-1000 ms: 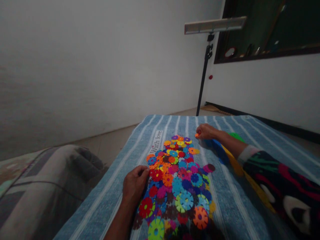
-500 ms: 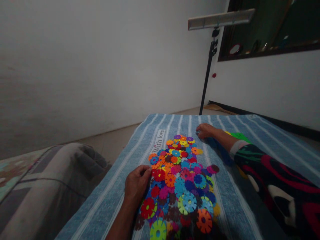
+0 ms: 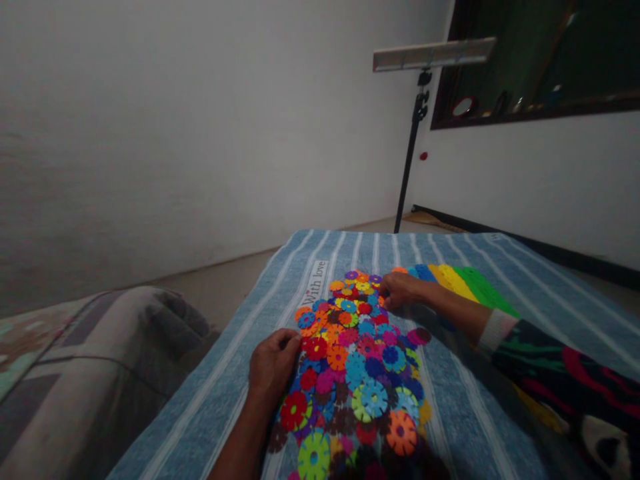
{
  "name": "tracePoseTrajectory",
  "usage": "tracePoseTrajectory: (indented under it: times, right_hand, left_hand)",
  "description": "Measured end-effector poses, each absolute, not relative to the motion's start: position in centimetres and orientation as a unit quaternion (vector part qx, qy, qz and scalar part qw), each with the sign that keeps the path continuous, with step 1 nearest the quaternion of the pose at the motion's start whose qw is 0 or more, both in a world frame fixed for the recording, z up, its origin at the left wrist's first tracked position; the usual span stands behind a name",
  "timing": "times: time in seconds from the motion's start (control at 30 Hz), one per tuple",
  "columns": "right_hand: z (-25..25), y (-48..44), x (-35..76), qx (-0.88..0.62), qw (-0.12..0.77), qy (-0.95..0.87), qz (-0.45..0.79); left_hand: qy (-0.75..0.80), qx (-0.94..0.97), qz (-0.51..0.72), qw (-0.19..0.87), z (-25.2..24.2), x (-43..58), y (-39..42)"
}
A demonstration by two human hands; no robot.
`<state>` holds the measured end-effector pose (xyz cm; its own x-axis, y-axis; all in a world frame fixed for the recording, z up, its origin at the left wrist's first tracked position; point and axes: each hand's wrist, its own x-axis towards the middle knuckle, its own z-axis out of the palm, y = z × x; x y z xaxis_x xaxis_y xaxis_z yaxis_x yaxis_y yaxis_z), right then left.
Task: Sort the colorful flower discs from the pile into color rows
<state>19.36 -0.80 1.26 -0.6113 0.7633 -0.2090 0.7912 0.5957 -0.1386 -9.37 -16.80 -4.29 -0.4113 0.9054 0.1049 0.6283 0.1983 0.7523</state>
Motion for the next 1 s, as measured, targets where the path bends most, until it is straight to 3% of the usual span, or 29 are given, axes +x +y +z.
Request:
tracePoseTrajectory:
  times: [0.57,1.0]
  right_hand:
    - [1.1,5.0,23.7,0.537,-0.06,0.823,-0.176]
    - [-0.6,6.8,24.2,0.605,-0.052,0.784,-0.129]
  left_hand:
    - [0.749,0.521,0.369,0.177,-4.1,-9.3,-16.8]
    - [0.748,0.514,0.378,0.181,-4.7,-9.5,-16.6]
